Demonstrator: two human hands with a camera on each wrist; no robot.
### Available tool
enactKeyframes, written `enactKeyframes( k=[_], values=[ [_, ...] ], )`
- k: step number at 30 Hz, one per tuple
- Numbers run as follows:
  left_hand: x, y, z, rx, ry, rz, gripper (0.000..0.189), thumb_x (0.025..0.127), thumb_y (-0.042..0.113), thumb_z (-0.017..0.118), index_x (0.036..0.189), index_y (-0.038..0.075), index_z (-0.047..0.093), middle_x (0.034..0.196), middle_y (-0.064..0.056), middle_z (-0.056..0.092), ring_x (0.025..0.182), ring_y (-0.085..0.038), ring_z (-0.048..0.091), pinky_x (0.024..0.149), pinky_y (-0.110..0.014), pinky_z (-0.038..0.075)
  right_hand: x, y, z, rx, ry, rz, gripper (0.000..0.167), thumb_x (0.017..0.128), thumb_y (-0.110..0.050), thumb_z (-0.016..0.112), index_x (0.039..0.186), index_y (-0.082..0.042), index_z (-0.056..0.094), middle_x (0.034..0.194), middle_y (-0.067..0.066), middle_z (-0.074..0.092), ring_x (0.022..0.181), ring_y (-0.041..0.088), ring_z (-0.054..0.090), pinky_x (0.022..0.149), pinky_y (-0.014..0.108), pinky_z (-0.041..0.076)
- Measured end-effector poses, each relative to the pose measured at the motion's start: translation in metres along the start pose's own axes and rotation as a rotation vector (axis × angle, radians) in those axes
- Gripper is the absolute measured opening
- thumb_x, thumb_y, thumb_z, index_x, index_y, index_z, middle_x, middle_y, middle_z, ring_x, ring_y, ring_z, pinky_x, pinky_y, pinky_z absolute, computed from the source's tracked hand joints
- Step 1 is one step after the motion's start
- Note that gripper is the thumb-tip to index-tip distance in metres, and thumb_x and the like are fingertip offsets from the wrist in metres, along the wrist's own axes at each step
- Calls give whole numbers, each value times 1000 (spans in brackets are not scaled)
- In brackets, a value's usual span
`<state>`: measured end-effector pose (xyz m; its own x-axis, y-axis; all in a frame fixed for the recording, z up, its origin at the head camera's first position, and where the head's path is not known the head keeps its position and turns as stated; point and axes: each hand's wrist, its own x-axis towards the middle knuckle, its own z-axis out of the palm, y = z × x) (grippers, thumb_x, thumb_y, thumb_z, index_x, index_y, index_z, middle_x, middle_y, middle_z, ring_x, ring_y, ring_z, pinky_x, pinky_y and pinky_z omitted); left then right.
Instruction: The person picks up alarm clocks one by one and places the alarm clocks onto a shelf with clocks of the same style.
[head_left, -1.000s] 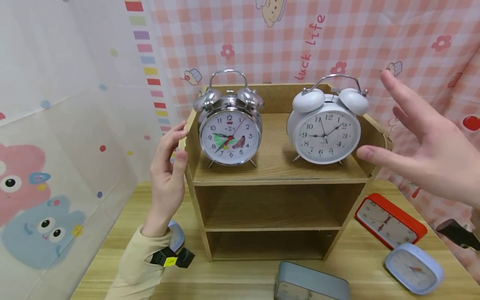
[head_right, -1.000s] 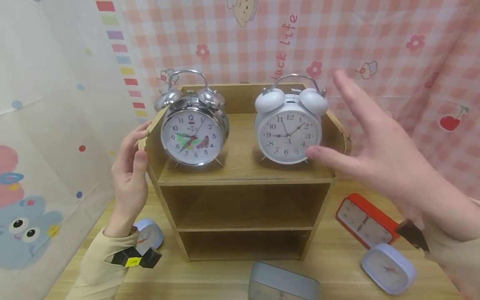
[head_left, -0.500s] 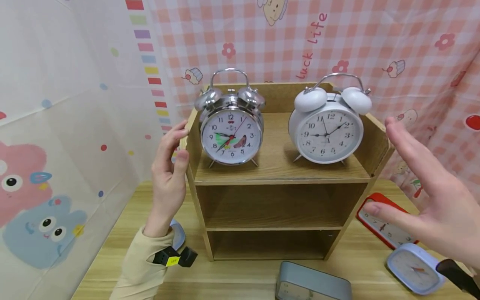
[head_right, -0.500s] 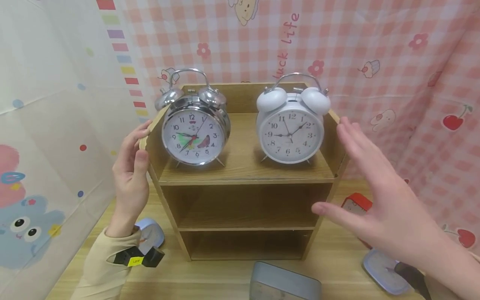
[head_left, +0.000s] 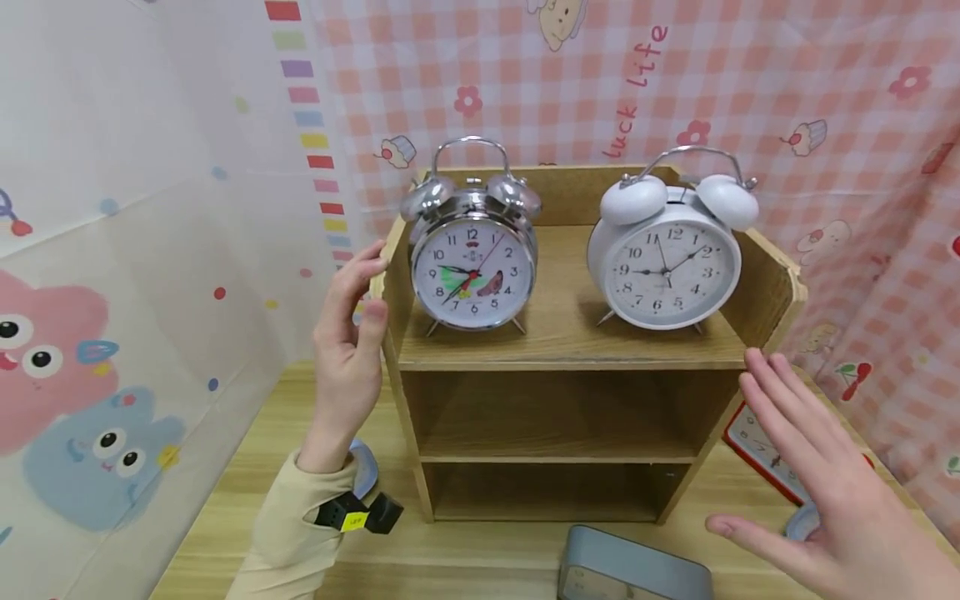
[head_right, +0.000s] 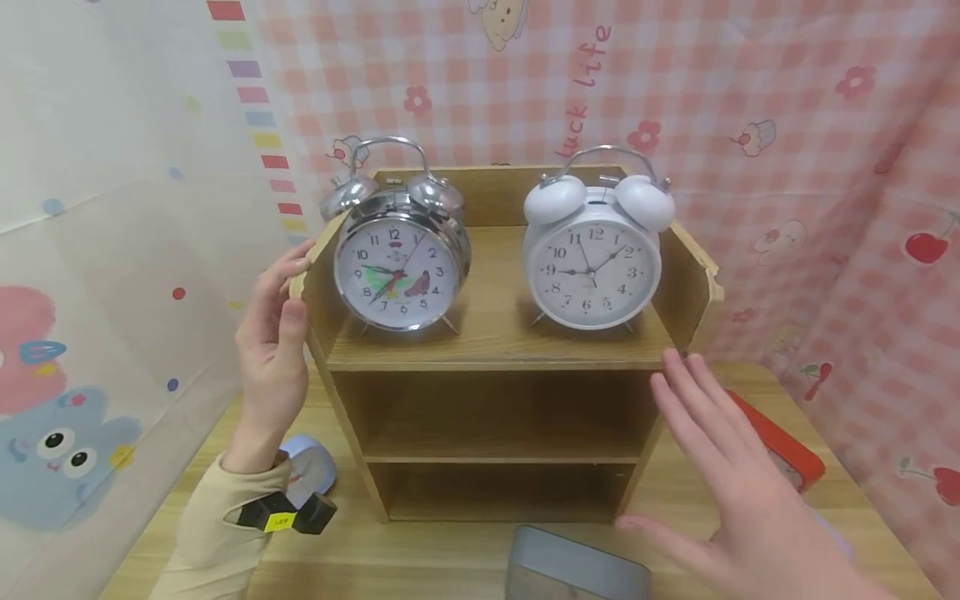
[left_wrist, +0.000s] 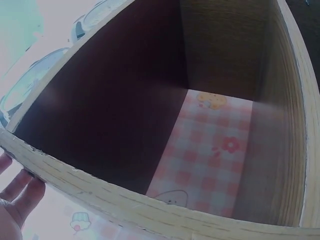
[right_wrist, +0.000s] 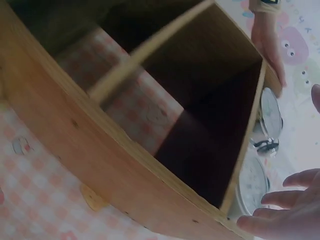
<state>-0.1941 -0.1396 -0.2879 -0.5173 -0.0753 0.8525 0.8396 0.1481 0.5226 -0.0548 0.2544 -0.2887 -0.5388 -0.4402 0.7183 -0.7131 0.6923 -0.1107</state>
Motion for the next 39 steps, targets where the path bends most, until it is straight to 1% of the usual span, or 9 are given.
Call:
enactKeyframes(
  k=[4,7,10,13,23,27,30,34,39],
  values=[
    [0,-1,2,-3,-1,0,62,110,46,51,136,-10,54,155,-6,57,146,-14,52,120,-30,39,-12,3,10,22,-6,-39,103,96,-70,59,152,15,42,174,17,29,168,21,16,134,18,12],
    [1,0,2,-8,12,-1,65,109,48,51,136,-11,54,154,0,58,146,-14,51,120,-31,38,-18,4,16,12,-8,-58,102,97,-70,59,150,16,44,172,19,32,167,23,19,134,18,13],
    [1,1,1,-13,26,3,67,108,49,52,135,-12,54,152,8,59,146,-14,52,121,-31,38,-24,3,21,-1,-54,-29,103,96,-71,58,152,13,43,173,21,30,167,22,16,133,17,11],
    [1,1,0,-15,31,7,66,109,48,52,135,-12,54,151,10,59,146,-15,52,121,-31,38,-29,3,26,0,-86,-5,104,94,-72,59,154,12,42,173,22,29,168,21,15,132,14,10],
    [1,1,1,-3,25,7,67,108,50,52,136,-11,54,152,2,59,145,-15,52,121,-32,38,-49,3,41,-11,-163,25,104,92,-70,66,157,7,41,175,16,26,168,17,11,129,10,7],
    [1,2,2,-3,27,7,68,108,51,52,136,-11,54,152,5,59,146,-15,52,121,-32,38,-58,4,48,-19,-194,28,104,90,-68,71,157,6,41,176,14,24,168,12,9,127,6,7],
    [1,2,2,-2,25,6,67,108,51,52,136,-11,54,151,6,59,146,-15,52,121,-32,38,-65,5,53,-4,-206,37,106,85,-61,81,157,6,41,175,16,26,168,12,10,126,5,9],
    [0,1,2,2,20,-1,66,109,49,51,136,-10,54,153,-1,59,146,-15,52,121,-32,38,-73,7,59,13,-238,63,112,75,-46,94,158,4,40,174,19,29,168,11,7,124,4,10],
    [0,1,3,3,21,-4,65,109,49,51,136,-10,55,153,-4,59,146,-15,52,122,-32,38,-82,11,67,-15,-265,63,115,71,-46,96,160,0,39,173,18,31,167,8,6,125,4,7]
  ],
)
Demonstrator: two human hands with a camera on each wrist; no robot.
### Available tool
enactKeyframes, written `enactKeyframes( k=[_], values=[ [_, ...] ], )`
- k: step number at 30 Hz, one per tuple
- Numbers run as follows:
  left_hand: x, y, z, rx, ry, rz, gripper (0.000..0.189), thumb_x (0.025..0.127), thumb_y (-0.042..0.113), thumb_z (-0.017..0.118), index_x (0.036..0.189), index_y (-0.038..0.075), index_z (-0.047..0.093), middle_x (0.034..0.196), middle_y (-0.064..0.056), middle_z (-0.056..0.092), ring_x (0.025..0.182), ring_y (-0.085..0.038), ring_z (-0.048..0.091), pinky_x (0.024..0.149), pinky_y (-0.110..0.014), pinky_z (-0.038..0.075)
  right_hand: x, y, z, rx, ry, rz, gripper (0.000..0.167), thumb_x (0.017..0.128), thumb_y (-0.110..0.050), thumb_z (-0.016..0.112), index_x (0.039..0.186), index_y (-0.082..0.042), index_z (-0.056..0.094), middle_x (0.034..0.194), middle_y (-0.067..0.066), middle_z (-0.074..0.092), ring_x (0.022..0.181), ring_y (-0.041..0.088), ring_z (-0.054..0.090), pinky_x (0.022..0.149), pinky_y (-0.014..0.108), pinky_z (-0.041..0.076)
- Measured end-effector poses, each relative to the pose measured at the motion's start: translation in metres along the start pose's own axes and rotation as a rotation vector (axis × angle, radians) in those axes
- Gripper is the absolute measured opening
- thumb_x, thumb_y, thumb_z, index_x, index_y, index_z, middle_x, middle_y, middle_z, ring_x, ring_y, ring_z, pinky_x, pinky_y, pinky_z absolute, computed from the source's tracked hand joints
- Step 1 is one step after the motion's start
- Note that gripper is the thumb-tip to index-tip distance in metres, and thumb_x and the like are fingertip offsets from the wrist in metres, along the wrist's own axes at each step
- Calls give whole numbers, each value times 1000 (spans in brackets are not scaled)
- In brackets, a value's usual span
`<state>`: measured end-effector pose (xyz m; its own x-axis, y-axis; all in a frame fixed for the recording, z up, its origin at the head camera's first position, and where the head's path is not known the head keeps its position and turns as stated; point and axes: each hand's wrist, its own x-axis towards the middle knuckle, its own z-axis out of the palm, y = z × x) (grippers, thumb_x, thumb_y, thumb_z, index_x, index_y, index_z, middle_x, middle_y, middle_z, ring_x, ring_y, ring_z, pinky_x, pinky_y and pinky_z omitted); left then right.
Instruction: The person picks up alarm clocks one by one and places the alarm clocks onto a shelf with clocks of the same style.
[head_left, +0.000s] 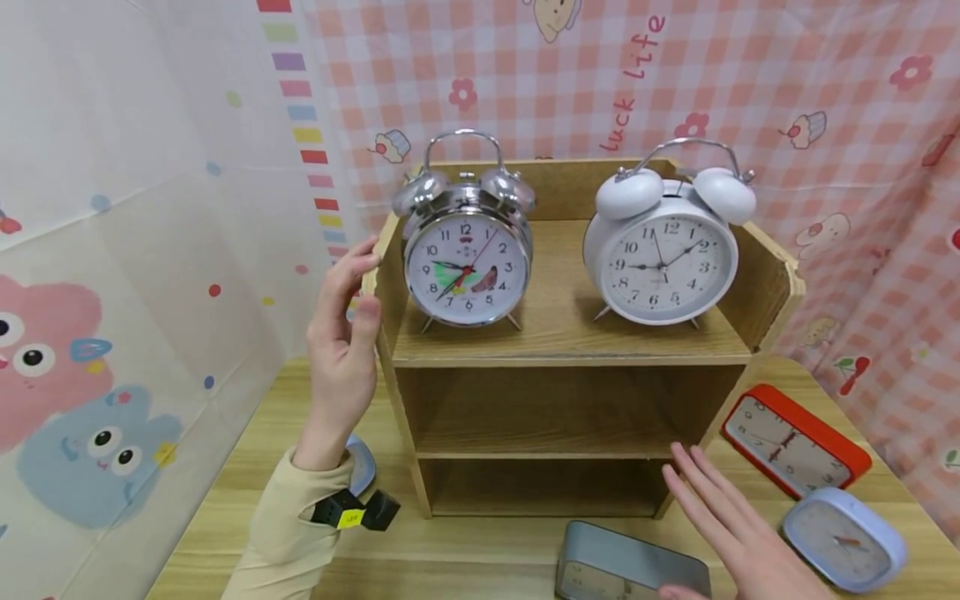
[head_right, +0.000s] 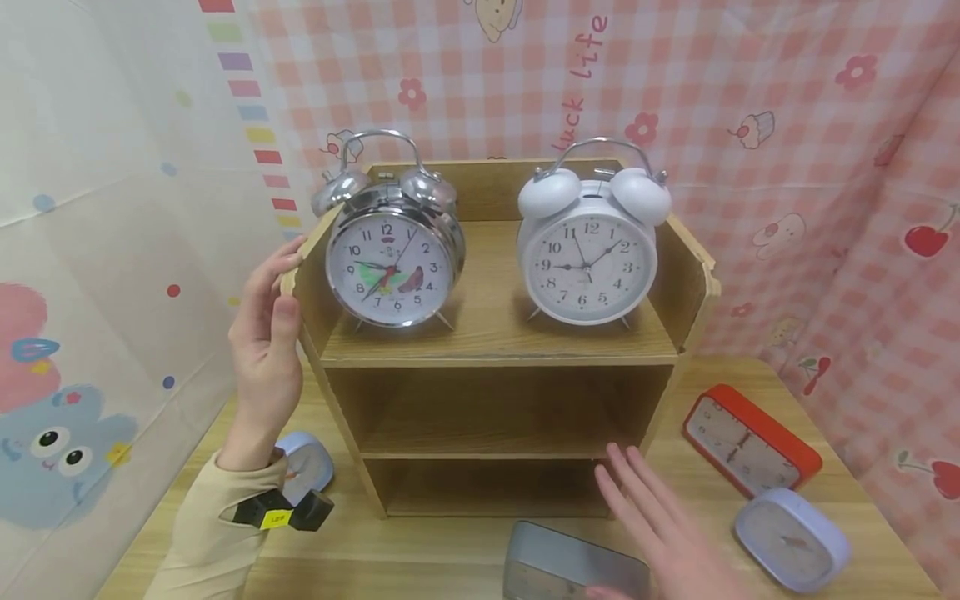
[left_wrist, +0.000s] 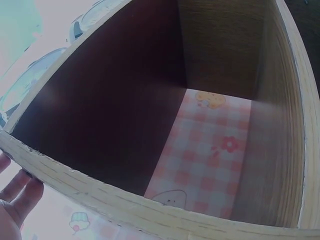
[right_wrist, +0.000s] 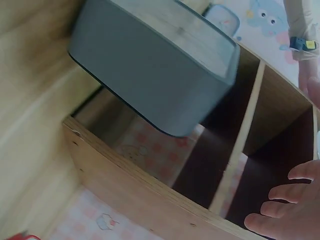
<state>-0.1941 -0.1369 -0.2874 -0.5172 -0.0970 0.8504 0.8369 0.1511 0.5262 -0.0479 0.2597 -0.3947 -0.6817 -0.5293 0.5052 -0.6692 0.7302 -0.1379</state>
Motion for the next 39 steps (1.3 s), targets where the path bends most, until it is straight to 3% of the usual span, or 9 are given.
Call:
enactKeyframes(
  k=[4,8,11,15,27,33,35,37,39],
  values=[
    [0,0,1,1,2,6,66,109,50,51,136,-10,55,153,-2,59,146,-15,52,122,-32,38,-5,5,8,-31,-9,-35,112,76,-52,92,161,-3,38,176,8,26,167,5,4,125,4,5],
    [0,0,2,2,2,9,66,108,50,51,136,-10,55,153,-5,59,146,-15,52,122,-32,38,-10,14,14,29,-46,-99,105,88,-61,78,163,-2,33,180,0,15,167,5,0,126,5,4],
    [0,0,2,-6,3,10,67,108,51,51,136,-10,54,153,-5,59,146,-16,52,121,-31,39,-14,20,19,72,-63,-152,104,93,-67,68,163,2,32,180,2,13,168,7,0,128,8,2],
    [1,0,3,-21,6,10,66,108,50,52,136,-11,54,153,-2,59,145,-16,53,114,-28,40,-17,22,26,67,-62,-169,104,93,-68,67,163,1,32,180,2,13,167,6,0,128,8,3],
    [-1,0,2,-37,5,15,65,109,47,52,136,-12,53,153,4,59,145,-16,52,112,-27,40,-28,21,41,12,-129,-108,112,84,-66,77,166,-9,28,179,-12,4,165,-3,-4,125,4,-1],
    [0,0,2,-37,5,19,65,109,47,52,136,-12,53,152,5,59,145,-16,53,115,-28,41,-32,24,48,51,-169,-52,108,85,-66,77,167,-16,27,175,-23,4,160,-14,-3,119,-2,0],
    [0,1,2,-38,6,19,65,109,47,52,136,-12,53,152,5,59,145,-16,53,116,-28,41,-35,25,50,53,-174,-32,108,83,-68,77,167,-19,29,175,-19,18,159,-13,7,118,-2,6],
    [0,1,2,-35,8,20,65,109,47,52,135,-12,53,152,5,60,145,-16,53,117,-29,41,-37,26,52,17,-183,-8,107,82,-70,77,166,-20,32,169,-10,39,157,-3,27,119,7,26],
    [0,1,2,-36,10,18,65,109,47,52,135,-13,53,152,6,60,145,-16,53,115,-27,41,-40,27,54,-23,-199,26,103,83,-69,77,164,-22,36,154,0,58,143,8,50,107,19,47]
  ],
)
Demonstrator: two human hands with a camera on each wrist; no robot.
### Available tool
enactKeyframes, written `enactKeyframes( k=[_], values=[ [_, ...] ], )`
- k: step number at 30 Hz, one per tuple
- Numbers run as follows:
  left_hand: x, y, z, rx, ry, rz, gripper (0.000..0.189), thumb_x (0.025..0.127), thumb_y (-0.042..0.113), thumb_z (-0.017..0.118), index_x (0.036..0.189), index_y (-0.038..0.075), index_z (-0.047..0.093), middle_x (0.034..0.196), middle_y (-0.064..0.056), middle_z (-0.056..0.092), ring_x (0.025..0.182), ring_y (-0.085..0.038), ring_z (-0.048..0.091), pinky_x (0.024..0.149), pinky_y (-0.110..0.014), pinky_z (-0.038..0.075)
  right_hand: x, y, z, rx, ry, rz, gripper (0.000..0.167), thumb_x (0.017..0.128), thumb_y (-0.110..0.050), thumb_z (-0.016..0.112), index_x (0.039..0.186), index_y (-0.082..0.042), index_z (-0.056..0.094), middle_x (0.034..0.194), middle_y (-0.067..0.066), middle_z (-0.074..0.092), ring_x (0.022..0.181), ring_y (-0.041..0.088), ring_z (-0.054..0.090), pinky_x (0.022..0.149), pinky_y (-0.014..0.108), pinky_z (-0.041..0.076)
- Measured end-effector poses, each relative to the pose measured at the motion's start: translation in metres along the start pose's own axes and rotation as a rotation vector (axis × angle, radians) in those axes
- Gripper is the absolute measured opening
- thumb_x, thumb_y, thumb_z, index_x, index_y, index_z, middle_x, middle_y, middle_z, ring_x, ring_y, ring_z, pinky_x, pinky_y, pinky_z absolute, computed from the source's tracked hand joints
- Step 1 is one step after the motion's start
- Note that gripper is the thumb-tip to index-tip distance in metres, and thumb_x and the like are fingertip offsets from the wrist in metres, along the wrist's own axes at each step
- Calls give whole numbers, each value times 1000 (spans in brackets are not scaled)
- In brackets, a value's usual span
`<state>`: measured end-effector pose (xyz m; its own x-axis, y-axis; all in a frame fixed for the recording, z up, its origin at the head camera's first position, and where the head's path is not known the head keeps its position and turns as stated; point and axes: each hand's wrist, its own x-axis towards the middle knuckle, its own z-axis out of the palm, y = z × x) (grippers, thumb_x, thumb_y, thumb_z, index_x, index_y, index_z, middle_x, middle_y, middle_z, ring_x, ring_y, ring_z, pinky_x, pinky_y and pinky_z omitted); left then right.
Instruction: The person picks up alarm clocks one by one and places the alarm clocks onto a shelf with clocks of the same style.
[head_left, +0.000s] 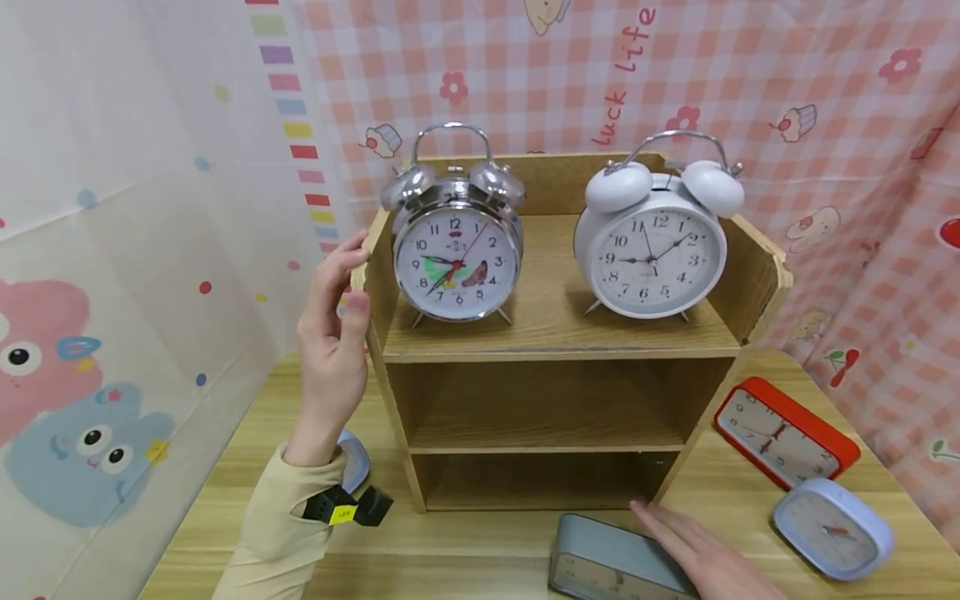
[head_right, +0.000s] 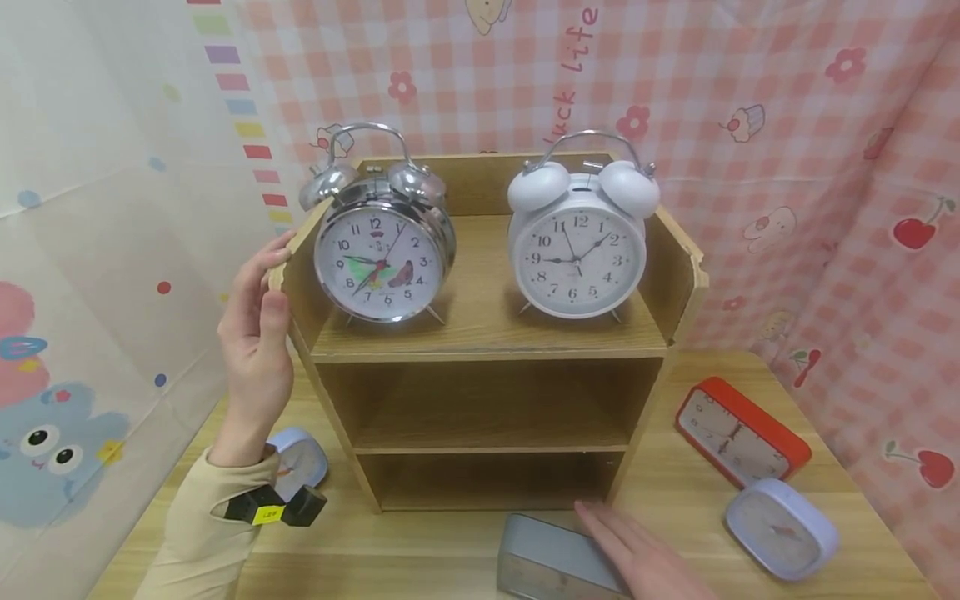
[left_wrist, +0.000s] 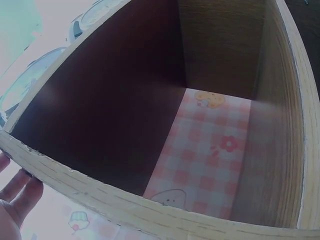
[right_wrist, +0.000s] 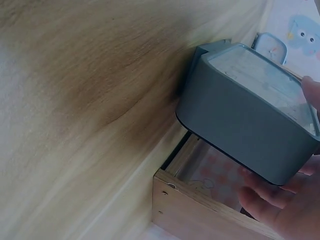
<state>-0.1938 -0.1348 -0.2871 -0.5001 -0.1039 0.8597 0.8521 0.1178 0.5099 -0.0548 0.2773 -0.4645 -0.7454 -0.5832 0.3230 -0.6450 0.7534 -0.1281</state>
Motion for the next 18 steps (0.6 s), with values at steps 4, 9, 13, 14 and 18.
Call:
enactKeyframes(
  k=[4,9,13,14,18],
  values=[
    [0,-1,1,-7,1,2,65,109,47,53,135,-13,53,151,8,60,144,-15,54,110,-26,41,-1,-1,2,-16,-65,94,88,86,-59,80,158,-19,48,132,3,72,114,13,69,79,27,59],
    [0,0,0,-6,-1,0,65,109,47,53,135,-13,53,151,7,59,144,-16,53,113,-27,41,2,-4,0,62,-154,200,78,91,-59,75,152,-16,54,132,0,73,113,5,68,81,26,59],
    [1,1,0,-4,-7,-3,65,109,47,52,136,-13,53,152,5,59,145,-16,53,113,-27,41,3,-9,1,74,-94,233,73,89,-58,77,149,-19,58,130,-4,75,111,-2,67,80,25,59],
    [1,1,0,-5,-9,-4,65,109,47,52,136,-13,52,152,5,59,145,-16,53,112,-27,41,2,-9,1,77,-79,232,73,88,-57,78,148,-20,59,129,-4,75,110,-3,67,79,25,58],
    [0,1,-2,2,-13,-7,66,109,47,52,136,-13,52,152,6,59,144,-16,53,109,-26,41,2,-7,2,149,-105,252,68,89,-56,78,144,-21,60,125,-6,75,104,-9,62,78,23,57]
  ],
)
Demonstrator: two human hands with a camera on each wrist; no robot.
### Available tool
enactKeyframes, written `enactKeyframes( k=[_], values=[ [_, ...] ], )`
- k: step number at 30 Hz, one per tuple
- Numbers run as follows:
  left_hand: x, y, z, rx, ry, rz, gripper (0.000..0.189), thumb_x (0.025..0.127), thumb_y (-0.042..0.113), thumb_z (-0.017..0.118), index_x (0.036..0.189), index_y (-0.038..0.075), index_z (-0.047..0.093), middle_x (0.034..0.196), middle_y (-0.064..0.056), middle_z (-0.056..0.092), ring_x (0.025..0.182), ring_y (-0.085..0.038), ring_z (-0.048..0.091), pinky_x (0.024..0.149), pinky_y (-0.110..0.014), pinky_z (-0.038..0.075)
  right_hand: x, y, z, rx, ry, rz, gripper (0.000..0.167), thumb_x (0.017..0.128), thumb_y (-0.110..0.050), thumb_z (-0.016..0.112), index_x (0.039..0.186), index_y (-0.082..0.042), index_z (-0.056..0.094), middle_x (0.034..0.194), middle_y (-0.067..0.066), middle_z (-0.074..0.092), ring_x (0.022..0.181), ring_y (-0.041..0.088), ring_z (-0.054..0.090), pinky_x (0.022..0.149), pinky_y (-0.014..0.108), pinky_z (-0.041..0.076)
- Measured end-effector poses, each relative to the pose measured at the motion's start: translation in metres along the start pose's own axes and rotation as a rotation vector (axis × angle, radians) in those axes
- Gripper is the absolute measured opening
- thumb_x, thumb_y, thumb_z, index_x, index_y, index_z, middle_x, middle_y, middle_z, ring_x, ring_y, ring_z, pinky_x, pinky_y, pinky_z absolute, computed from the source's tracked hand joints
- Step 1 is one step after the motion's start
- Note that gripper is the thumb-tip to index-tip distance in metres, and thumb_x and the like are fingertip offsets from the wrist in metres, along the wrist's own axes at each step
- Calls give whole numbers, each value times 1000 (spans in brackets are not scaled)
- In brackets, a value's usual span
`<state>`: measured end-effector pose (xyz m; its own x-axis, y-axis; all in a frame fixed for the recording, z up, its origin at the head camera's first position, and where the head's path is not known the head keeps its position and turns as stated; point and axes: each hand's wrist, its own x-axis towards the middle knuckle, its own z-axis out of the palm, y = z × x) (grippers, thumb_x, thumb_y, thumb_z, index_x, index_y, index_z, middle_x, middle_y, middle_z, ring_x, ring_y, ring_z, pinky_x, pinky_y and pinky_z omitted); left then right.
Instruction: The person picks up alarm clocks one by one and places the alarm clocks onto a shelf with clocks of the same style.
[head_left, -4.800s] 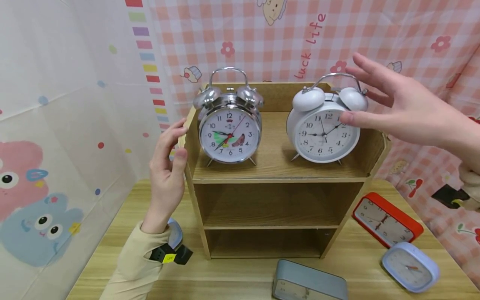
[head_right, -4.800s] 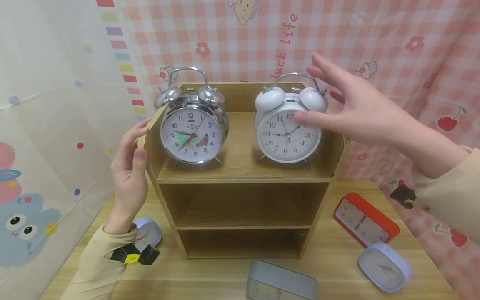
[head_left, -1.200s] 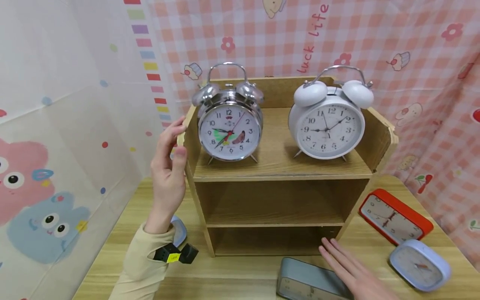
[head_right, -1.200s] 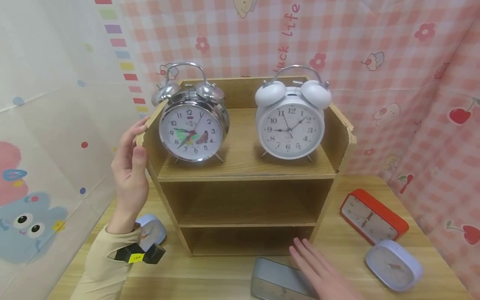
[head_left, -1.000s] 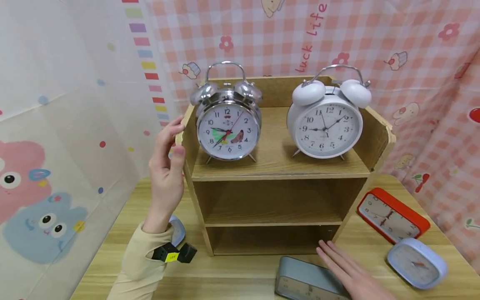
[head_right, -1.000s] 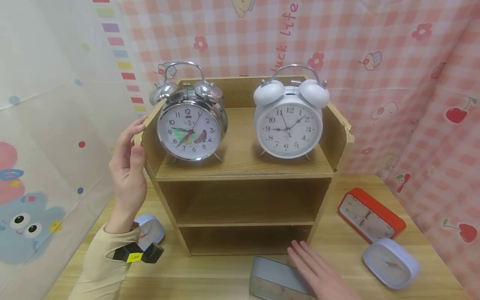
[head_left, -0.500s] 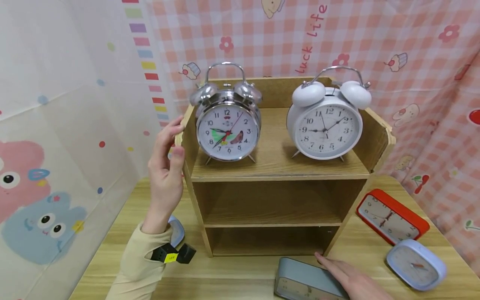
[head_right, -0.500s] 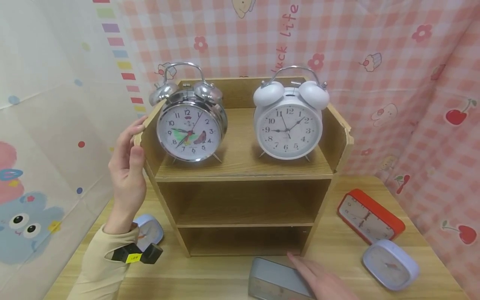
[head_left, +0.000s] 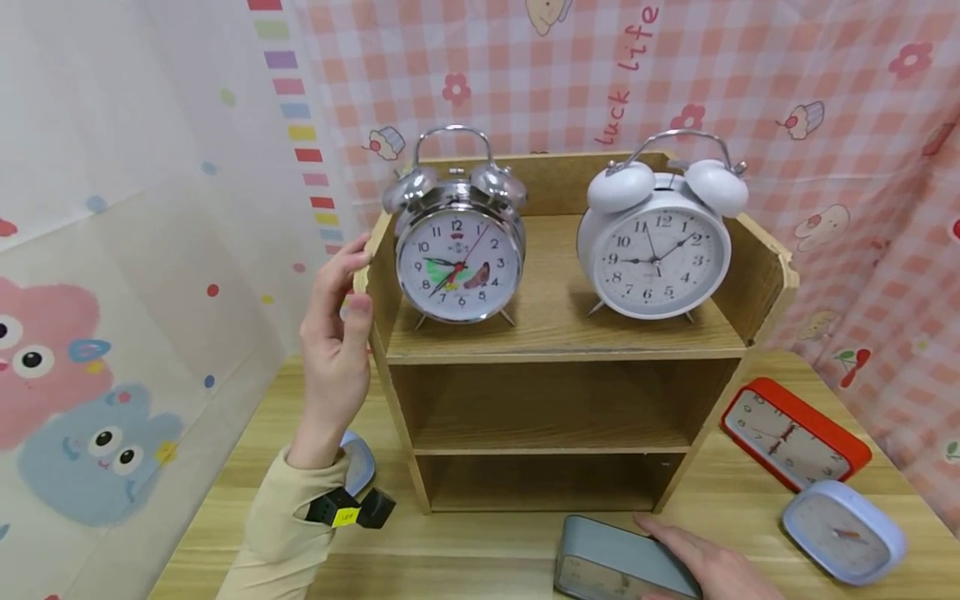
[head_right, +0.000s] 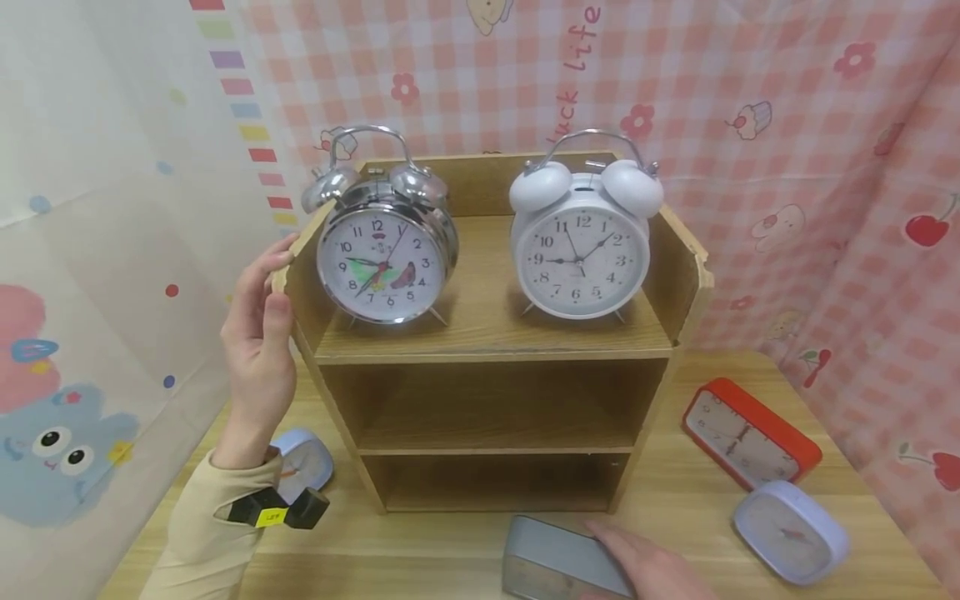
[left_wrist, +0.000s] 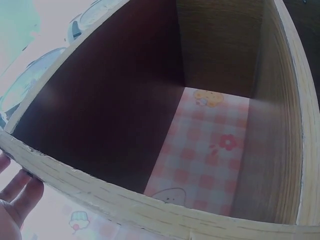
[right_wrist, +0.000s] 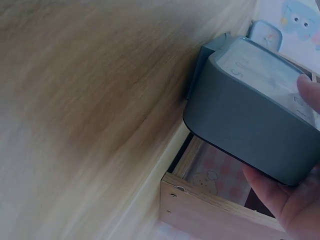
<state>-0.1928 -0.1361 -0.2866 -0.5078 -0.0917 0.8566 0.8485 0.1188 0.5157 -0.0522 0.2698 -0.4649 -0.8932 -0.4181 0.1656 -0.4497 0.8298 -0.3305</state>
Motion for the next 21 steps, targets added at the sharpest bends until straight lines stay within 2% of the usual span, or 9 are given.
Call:
enactKeyframes(
  k=[4,8,11,16,21],
  values=[
    [-1,-1,1,-1,7,3,65,109,46,52,136,-13,52,152,6,59,140,-15,54,102,-25,40,0,4,0,69,-28,-4,57,91,-51,79,137,-20,64,119,-8,75,97,-12,57,74,20,53],
    [-1,-1,1,-6,18,2,65,109,46,53,136,-13,52,151,7,60,142,-15,54,106,-26,40,2,6,2,140,-45,-37,51,92,-43,80,132,-15,66,115,-6,75,94,-13,55,71,19,51],
    [-1,0,2,-12,22,1,66,109,46,53,135,-14,52,151,7,60,145,-16,53,114,-28,40,4,6,2,172,-65,-34,50,93,-41,80,131,-12,67,114,-3,75,93,-14,55,71,18,51],
    [0,-1,2,-20,32,4,67,108,48,54,136,-13,53,150,6,61,145,-18,53,119,-30,39,5,4,2,160,-62,-23,51,90,-43,82,128,-12,67,110,-3,75,90,-13,54,69,19,50],
    [-1,-1,3,-23,25,5,67,108,48,53,136,-13,52,151,5,60,146,-18,53,123,-32,38,4,3,2,136,-18,-32,51,88,-42,84,126,-12,69,109,-2,76,90,-13,55,68,19,49]
  ],
)
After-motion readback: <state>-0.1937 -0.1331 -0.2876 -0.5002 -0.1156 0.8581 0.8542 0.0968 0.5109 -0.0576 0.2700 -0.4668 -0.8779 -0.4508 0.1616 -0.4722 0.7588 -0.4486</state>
